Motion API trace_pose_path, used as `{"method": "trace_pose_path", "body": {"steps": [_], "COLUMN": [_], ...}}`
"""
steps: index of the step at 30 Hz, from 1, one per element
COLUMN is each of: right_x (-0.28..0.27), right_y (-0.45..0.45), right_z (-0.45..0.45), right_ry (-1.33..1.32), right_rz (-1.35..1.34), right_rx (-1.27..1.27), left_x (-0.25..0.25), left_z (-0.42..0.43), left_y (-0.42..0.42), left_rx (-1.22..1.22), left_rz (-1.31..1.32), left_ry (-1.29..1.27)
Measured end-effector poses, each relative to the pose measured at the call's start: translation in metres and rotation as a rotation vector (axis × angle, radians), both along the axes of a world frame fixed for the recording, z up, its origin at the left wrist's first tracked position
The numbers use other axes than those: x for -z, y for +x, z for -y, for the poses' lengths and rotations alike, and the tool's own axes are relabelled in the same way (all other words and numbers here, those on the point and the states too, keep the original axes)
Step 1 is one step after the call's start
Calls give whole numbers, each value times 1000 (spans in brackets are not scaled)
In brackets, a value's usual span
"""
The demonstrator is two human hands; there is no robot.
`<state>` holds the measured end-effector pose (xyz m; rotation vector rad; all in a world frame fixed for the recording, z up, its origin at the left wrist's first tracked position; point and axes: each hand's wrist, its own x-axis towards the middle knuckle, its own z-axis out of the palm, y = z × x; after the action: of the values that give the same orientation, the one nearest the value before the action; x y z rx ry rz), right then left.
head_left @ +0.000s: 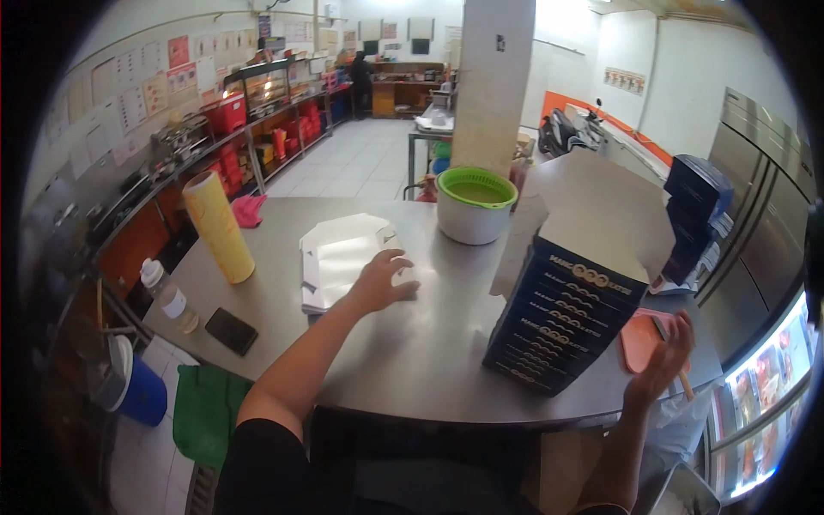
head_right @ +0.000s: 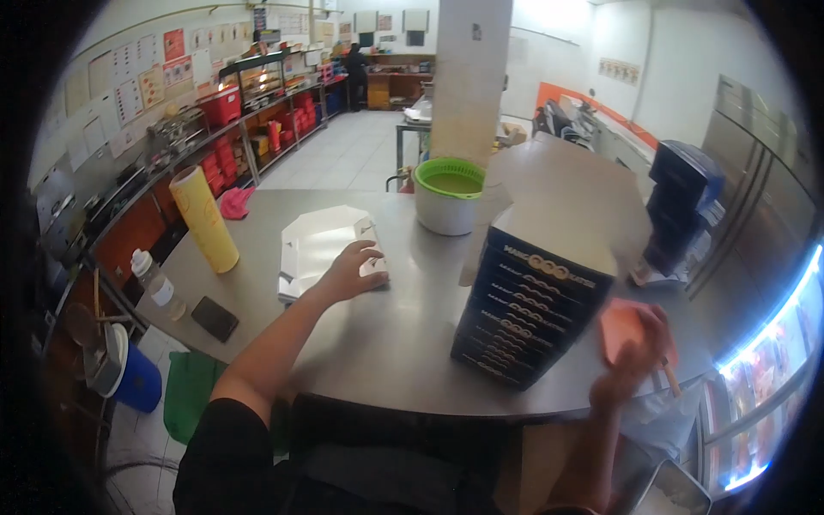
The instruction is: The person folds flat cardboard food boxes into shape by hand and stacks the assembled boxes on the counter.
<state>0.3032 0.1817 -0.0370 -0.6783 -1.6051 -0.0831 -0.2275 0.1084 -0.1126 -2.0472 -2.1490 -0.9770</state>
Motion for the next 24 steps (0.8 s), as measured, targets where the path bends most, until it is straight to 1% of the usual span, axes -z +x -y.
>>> {"method": "trace_pose_path", "body": {"steps": [1,3,4,5,7,9,11,12,13,15,16,19,21,22,24], "right_x": [-4,-3,-8,-7,-6,15,39,41,41,64,77,98,100,101,107], "right_y": [-6,-5,-12,-29,-65,-115,-145,-168,-189,-218,-226,-236,-232,-228,-220], "right_z": [12,28,37,47,58,76,94,104,111,104,98,87,85,84,77], "right_ry": [56,300,423,534,705,540,110,21,-74,-145,-186,-181,-267,-309,-380], "right_rz": [-10,67,101,63,103,117,474,621,766,916,986,1097,1091,1093,1006], "right_rx": [126,198,236,145,-88,-436,-646,-620,-590,-561,-543,-402,-367,-356,-422], "left_x": [14,34,41,46,46,32,37,40,46,57,57,56,58,58,61], "left_z": [5,13,15,16,18,19,15,13,14,15,16,18,19,18,18], "left_y": [-15,-38,-44,-49,-49,-37,-29,-25,-20,-10,-8,-12,-15,-16,-19], "left_rx": [-38,-112,-111,-107,-120,-155,-206,-232,-255,-286,-256,-191,-191,-185,-183], "left_rz": [24,66,59,52,26,-10,-44,-59,-135,-295,-263,-200,-183,-185,-182], "left_ry": [-28,-76,-93,-109,-152,-202,-169,-151,-155,-174,-188,-210,-197,-196,-197]}}
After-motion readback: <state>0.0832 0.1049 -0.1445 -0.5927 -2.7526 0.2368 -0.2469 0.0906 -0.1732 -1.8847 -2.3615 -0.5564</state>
